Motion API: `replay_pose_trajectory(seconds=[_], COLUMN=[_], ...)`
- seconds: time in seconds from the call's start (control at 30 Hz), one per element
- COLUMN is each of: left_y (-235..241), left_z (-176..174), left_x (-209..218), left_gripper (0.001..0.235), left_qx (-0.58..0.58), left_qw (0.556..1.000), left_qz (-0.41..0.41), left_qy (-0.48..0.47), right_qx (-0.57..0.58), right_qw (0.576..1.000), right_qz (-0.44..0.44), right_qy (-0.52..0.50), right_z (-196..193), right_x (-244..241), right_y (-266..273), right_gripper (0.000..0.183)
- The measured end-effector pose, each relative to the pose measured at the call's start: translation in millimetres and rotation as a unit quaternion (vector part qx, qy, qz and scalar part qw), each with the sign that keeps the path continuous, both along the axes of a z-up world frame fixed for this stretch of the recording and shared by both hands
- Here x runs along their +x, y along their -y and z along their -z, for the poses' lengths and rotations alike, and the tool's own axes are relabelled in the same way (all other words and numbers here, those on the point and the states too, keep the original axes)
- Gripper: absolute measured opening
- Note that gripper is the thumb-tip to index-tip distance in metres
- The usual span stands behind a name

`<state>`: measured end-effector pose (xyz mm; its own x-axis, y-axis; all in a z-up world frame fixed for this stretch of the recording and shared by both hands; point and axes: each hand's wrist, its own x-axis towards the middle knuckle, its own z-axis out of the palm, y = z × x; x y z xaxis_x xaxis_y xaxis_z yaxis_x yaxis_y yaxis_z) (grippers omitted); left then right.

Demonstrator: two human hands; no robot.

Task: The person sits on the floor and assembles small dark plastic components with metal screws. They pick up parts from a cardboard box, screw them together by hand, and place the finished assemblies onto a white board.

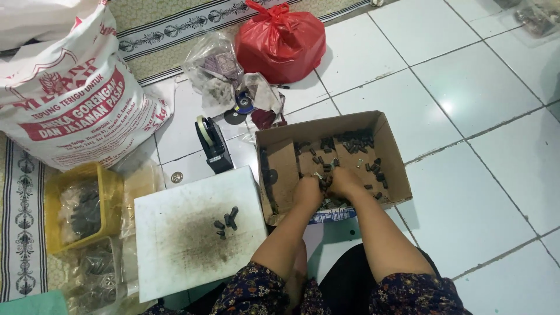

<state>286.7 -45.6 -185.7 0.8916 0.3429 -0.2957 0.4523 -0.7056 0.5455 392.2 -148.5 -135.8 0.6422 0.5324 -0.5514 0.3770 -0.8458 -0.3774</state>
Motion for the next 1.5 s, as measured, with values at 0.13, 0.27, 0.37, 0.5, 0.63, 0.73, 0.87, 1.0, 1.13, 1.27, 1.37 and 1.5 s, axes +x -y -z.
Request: replay_pose_trajectory(seconds=[0.13, 0.27, 0.37, 0.5, 0.63, 0.73, 0.87, 1.0, 1.13, 1.27, 1.37, 1.5], left_y=[2.1, 1.5, -5.6, -15.4, -21.4, -25.7, -14.3, -12.5, -20.5, -20.9, -24.0, -29.9], left_z=[-38.4, -95.7, -62.0, -46.7, -50.9, -32.9, -80.9, -122.2, -87.9, -59.5, -41.0, -27.0], left_x=[-6.9, -21.9, -14.4, -11.9, -9.8, -5.8, -15.8, -36.3, -40.6, -43.6, -40.9, -37.6], left_gripper=[0.034, 0.045, 0.044, 0.038, 0.051, 0.046, 0.029, 0.040, 0.037, 0.021, 0.021, 0.019], left_qx=[-0.024, -0.107, -0.164, -0.319, -0.444, -0.424, -0.110, 0.126, 0.211, 0.311, 0.327, 0.318], left_qw=[0.999, 0.983, 0.963, 0.893, 0.824, 0.823, 0.943, 0.978, 0.967, 0.947, 0.941, 0.943], left_qz=[-0.033, -0.122, -0.175, -0.272, -0.305, -0.339, -0.286, -0.164, -0.140, -0.080, -0.066, -0.069], left_qy=[0.025, 0.091, 0.124, 0.160, 0.174, 0.167, 0.131, 0.027, -0.011, -0.022, -0.050, -0.065], right_qx=[0.006, 0.135, 0.227, 0.255, 0.288, 0.315, 0.272, 0.163, 0.138, 0.141, 0.141, 0.121], right_qw=[1.000, 0.981, 0.947, 0.940, 0.934, 0.926, 0.946, 0.980, 0.985, 0.989, 0.987, 0.982], right_qz=[0.019, 0.117, 0.184, 0.181, 0.168, 0.159, 0.160, 0.105, 0.088, -0.004, -0.052, -0.117], right_qy=[-0.013, -0.081, -0.137, -0.135, -0.128, -0.133, -0.069, 0.054, 0.060, 0.054, 0.065, 0.085], right_z=[-22.4, -33.2, -28.4, -32.1, -30.0, -29.0, 5.9, 36.0, 6.2, -4.9, 1.8, -12.5], right_x=[-3.8, 1.6, 9.4, 5.1, -1.9, -2.3, 20.5, 33.8, 4.9, -14.3, -21.8, -32.3], right_y=[-0.4, 3.0, 4.2, 4.7, -5.4, -10.4, -10.4, -8.3, -27.2, -41.8, -51.7, -57.1], right_gripper=[0.031, 0.043, 0.051, 0.053, 0.047, 0.051, 0.053, 0.040, 0.040, 0.032, 0.033, 0.027])
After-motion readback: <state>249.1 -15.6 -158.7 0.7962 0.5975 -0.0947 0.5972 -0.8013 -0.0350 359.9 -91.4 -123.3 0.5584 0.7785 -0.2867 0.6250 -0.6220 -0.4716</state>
